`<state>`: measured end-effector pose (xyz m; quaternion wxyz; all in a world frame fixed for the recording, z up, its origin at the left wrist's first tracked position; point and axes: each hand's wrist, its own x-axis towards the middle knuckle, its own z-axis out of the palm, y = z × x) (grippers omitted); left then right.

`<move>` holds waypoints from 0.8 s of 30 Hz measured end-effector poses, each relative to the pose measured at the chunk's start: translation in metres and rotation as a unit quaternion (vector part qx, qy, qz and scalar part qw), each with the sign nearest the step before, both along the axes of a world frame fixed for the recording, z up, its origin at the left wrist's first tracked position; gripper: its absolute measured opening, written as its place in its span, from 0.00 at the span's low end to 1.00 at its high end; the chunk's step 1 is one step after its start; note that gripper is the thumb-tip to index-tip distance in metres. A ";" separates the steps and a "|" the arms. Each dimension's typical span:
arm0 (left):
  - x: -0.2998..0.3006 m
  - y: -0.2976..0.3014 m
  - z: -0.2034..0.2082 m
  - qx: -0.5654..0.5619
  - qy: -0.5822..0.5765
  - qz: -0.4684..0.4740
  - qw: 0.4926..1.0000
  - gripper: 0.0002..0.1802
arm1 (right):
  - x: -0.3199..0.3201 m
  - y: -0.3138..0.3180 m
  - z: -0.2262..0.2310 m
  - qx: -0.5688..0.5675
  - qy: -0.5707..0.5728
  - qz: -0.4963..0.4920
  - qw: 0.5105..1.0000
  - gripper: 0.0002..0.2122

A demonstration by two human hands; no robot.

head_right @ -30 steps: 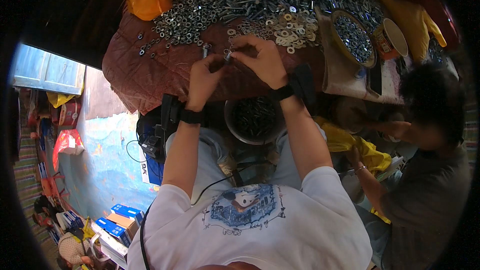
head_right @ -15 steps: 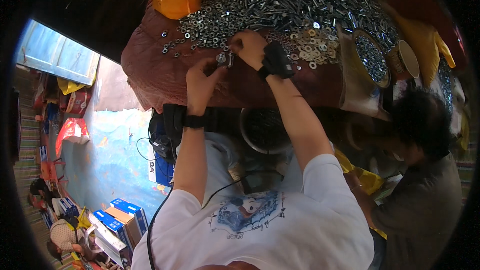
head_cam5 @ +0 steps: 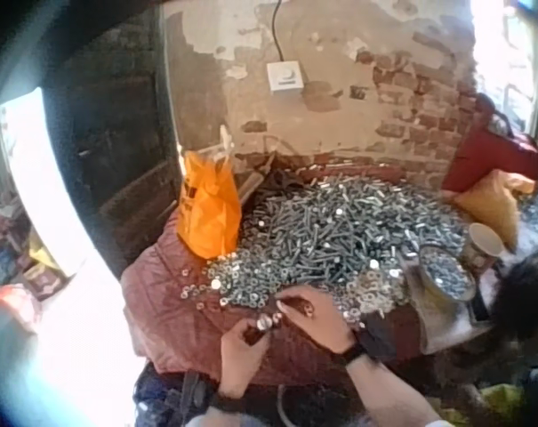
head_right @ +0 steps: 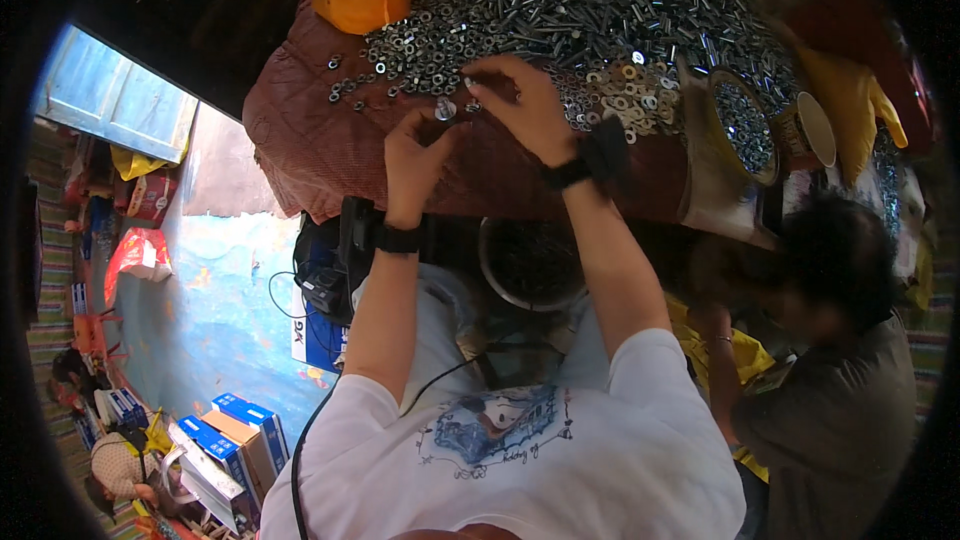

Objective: Sorting through a large pile of bolts, nuts, and washers to assemble sets.

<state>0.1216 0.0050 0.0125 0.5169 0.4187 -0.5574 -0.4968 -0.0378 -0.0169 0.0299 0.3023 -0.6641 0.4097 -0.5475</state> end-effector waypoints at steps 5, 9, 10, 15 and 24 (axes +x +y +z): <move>-0.016 0.002 -0.011 0.006 0.025 -0.052 0.998 0.07 | -0.011 0.041 0.014 -0.066 0.190 -0.013 0.980 0.12; -0.030 0.006 -0.011 0.001 0.043 -0.062 0.997 0.07 | -0.026 0.050 0.005 -0.094 0.210 -0.084 0.970 0.12; -0.032 0.008 -0.009 -0.006 0.036 -0.061 0.997 0.07 | -0.027 0.055 0.011 -0.101 0.196 -0.092 0.971 0.12; -0.043 0.010 -0.011 0.012 0.039 -0.077 0.996 0.07 | -0.039 0.064 0.015 -0.126 0.254 -0.082 0.956 0.13; -0.055 0.010 -0.009 0.020 -0.006 -0.089 0.996 0.09 | -0.054 0.076 0.021 -0.005 0.068 -0.108 0.992 0.13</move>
